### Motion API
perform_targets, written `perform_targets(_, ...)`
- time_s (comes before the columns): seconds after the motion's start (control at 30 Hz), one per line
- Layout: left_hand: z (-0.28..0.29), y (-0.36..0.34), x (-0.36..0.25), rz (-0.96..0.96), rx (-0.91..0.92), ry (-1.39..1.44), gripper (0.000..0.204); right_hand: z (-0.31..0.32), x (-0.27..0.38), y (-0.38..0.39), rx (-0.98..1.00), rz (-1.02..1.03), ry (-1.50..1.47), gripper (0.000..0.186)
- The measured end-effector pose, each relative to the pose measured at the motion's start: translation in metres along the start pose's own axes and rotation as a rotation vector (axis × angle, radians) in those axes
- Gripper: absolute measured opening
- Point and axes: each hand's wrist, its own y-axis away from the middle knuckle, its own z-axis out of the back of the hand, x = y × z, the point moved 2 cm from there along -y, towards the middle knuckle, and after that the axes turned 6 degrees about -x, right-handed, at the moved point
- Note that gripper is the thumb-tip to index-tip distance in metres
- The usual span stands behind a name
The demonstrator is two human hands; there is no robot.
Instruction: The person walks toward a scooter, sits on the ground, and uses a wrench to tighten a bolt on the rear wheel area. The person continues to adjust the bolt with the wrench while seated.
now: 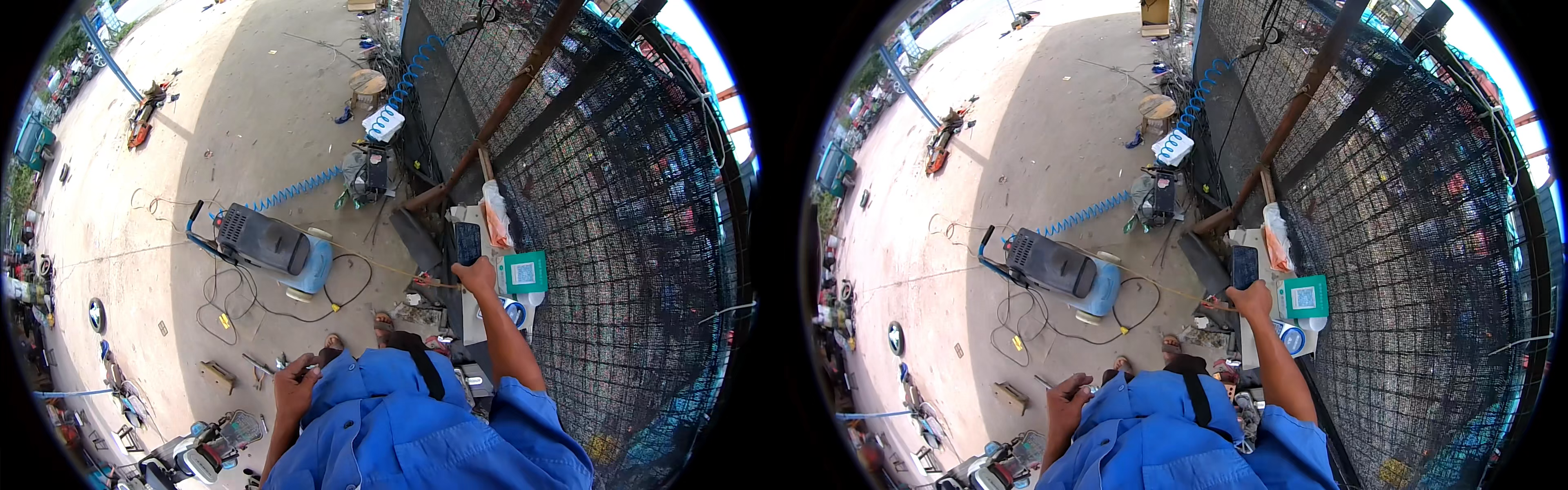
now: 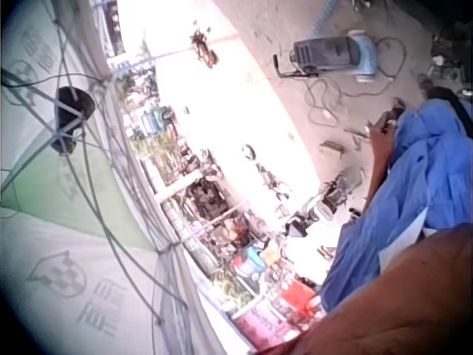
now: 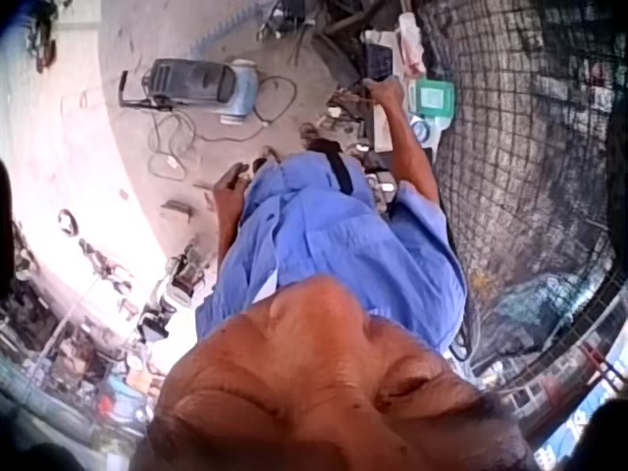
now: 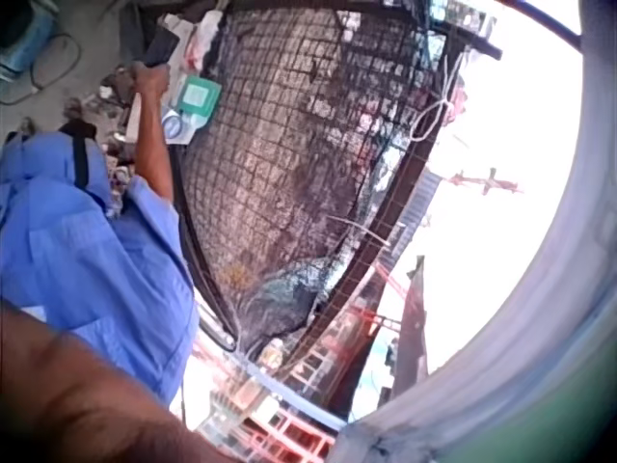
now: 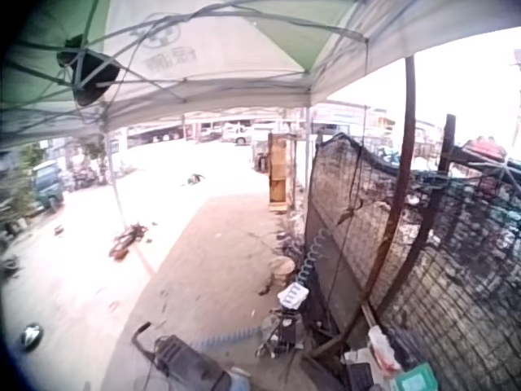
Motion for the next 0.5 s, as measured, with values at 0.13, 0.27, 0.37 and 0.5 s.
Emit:
perform_targets(0.13, -0.015, 0.008, -0.004, 0.026, -0.05, 0.007, 0.032, 0.001, -0.01, -0.032, 0.02, 0.018, 0.016, 0.062)
perform_targets(0.27, -0.027, 0.014, -0.003, 0.048, -0.09, 0.014, 0.031, -0.001, -0.014, -0.051, 0.05, 0.035, 0.014, 0.06)
perform_targets(0.37, -0.034, 0.016, 0.0, 0.062, -0.094, 0.002, 0.031, -0.008, -0.022, -0.06, -0.069, 0.083, 0.035, 0.054)
perform_targets(0.5, -0.04, 0.019, 0.0, 0.051, -0.099, 0.0, 0.032, -0.008, -0.015, -0.059, -0.062, 0.104, 0.041, 0.054)
